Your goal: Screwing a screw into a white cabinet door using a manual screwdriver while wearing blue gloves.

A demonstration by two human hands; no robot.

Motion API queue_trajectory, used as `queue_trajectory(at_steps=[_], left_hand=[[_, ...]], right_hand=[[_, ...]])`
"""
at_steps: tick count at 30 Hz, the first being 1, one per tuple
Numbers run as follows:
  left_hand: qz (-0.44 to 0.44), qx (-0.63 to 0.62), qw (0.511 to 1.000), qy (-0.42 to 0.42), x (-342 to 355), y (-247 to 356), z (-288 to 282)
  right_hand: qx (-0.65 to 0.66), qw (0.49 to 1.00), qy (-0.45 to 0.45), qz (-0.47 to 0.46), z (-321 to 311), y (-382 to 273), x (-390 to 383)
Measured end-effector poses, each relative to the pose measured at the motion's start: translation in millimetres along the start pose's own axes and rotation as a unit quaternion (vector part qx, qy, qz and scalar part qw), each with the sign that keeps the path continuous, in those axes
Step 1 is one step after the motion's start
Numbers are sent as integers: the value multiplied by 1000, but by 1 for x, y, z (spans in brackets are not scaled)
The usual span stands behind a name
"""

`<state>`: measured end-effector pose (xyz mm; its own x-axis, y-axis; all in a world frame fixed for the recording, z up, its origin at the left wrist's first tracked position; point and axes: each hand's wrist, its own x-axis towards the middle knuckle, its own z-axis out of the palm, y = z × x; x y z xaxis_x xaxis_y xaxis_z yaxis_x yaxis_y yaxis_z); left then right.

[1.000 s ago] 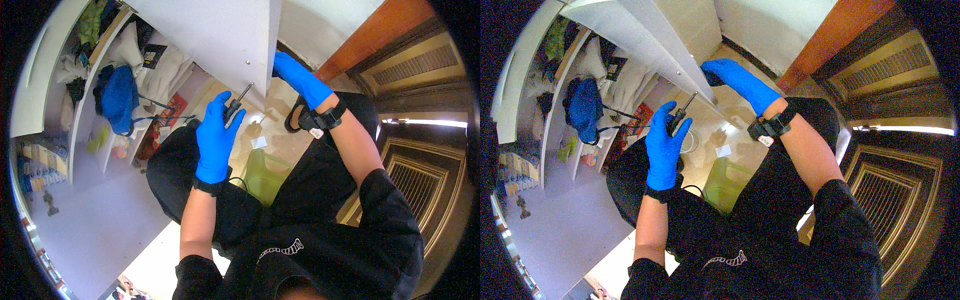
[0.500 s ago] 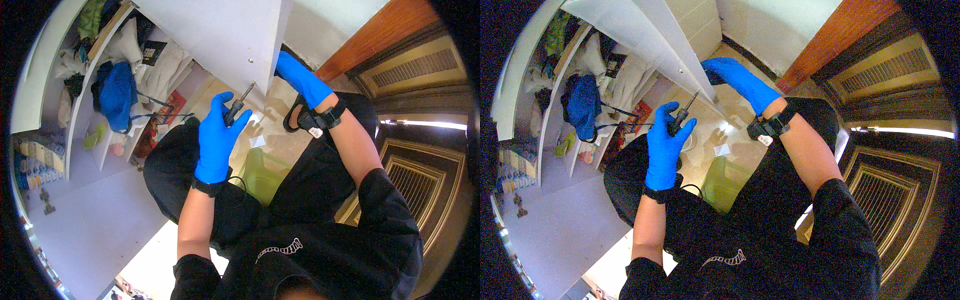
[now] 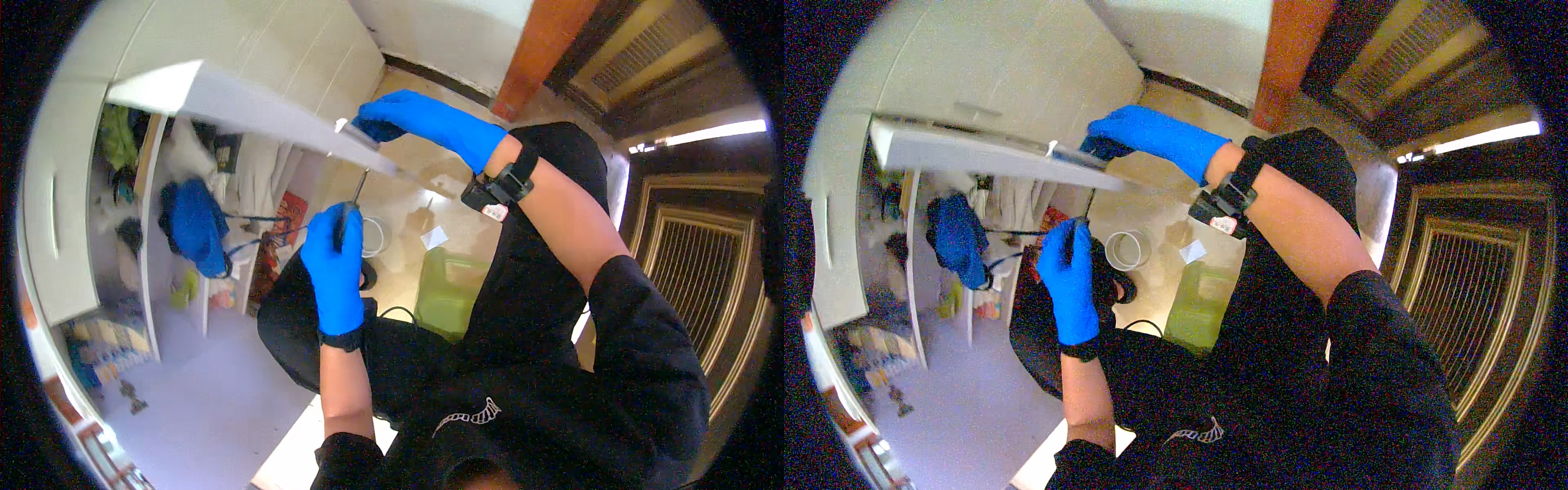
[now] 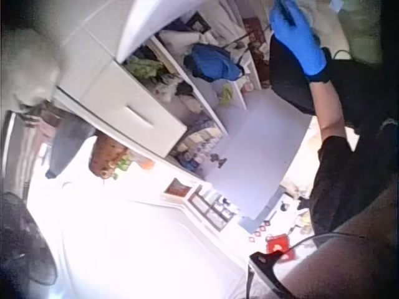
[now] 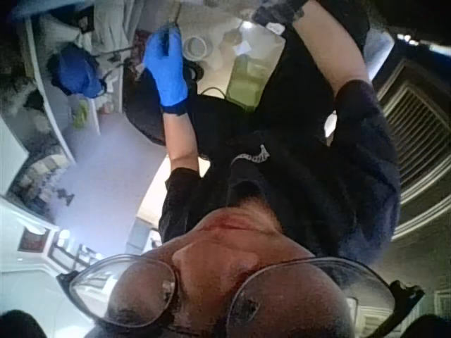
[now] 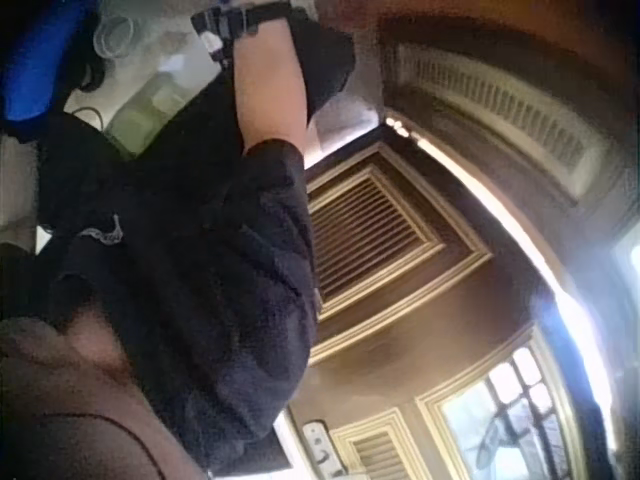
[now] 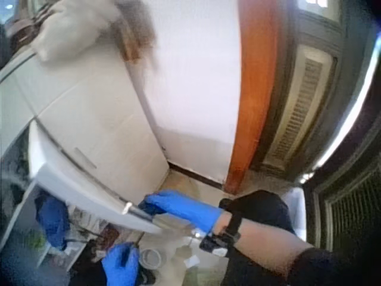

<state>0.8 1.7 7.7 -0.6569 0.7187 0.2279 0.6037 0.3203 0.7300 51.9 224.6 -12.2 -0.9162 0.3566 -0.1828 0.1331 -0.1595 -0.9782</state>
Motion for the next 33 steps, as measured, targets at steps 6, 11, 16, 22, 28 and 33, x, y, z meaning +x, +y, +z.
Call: queue_trajectory(at_steps=[6,11,16,22,28,33], left_hand=[[-19,49,999,0,0,-13,5],[7,102,995,14,7,-16,4],[17,120,993,7,11,-27,1],[13,83,996,3,9,-30,2],[21,99,995,0,7,-24,1],[23,105,994,6,6,-27,-2]], right_hand=[[-36,986,-134,-93,-23,-19,-14],[-104,963,-153,-198,-25,-23,-25],[-199,931,-117,-281,-21,-20,-18],[-301,915,-63,-262,-19,-28,-26],[-330,907,-55,-256,-20,-26,-27],[-292,914,-71,-273,-19,-26,-25]])
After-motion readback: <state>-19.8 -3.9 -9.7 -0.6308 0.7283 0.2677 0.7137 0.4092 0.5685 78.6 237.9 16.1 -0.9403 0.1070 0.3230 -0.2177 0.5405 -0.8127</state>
